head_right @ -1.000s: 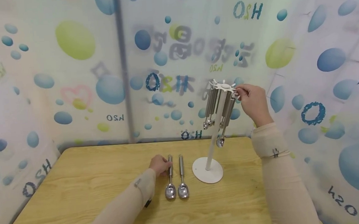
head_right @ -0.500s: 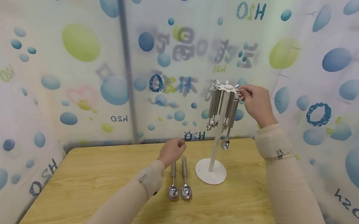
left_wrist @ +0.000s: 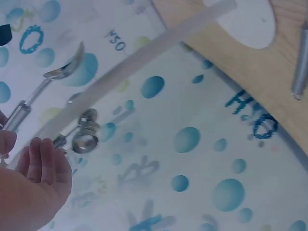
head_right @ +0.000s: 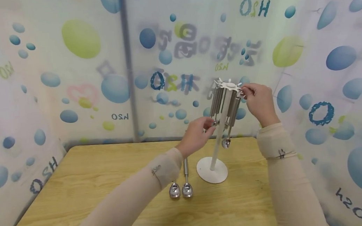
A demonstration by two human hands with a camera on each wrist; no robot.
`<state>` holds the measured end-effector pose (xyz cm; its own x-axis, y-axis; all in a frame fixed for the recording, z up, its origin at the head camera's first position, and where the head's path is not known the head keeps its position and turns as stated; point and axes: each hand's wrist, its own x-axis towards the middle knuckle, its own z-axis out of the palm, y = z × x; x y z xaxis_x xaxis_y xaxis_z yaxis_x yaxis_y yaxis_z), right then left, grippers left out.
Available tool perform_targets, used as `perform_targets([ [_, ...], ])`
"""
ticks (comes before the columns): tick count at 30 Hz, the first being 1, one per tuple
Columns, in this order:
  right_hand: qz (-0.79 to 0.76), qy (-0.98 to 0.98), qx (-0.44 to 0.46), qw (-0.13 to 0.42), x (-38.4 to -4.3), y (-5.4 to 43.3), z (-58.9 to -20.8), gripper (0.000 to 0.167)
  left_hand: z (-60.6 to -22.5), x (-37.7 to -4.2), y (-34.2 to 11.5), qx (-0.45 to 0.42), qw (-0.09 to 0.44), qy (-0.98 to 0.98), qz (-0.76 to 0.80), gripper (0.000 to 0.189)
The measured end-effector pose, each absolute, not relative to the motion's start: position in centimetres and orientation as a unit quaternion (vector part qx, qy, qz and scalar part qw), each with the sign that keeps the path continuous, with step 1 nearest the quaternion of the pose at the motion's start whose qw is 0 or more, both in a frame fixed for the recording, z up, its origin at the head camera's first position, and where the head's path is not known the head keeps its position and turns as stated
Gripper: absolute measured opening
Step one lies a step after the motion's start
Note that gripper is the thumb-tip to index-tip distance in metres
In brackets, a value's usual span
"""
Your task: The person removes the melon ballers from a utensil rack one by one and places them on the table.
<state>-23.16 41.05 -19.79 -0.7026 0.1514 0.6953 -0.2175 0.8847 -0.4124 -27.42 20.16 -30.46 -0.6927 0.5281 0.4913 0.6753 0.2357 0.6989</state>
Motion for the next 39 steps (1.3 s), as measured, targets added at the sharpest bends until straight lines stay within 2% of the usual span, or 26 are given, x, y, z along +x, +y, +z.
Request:
perform_targets([
  [7,0.210,-0.891,0.021,0.401,-23.1,40.8,-19.8,0.027,-28.8,-26.4,21.6,-0.405,0.091,-0.757,-0.505,0.033],
  [21,0.182,-0.887,0.050,0.422,-23.1,40.2,-19.8,0.026,-27.6,-26.1,22.9,-0.371,0.079,-0.752,-0.539,0.040],
  [29,0.166,-0.884,0.056,0.433,-23.0,40.1,-19.8,0.025,-27.5,-25.8,24.2,-0.373,0.071,-0.744,-0.550,0.039],
  [39,0.167,-0.888,0.050,0.426,-23.1,40.0,-19.7,0.024,-27.9,-25.7,25.4,-0.366,0.061,-0.735,-0.568,0.048],
])
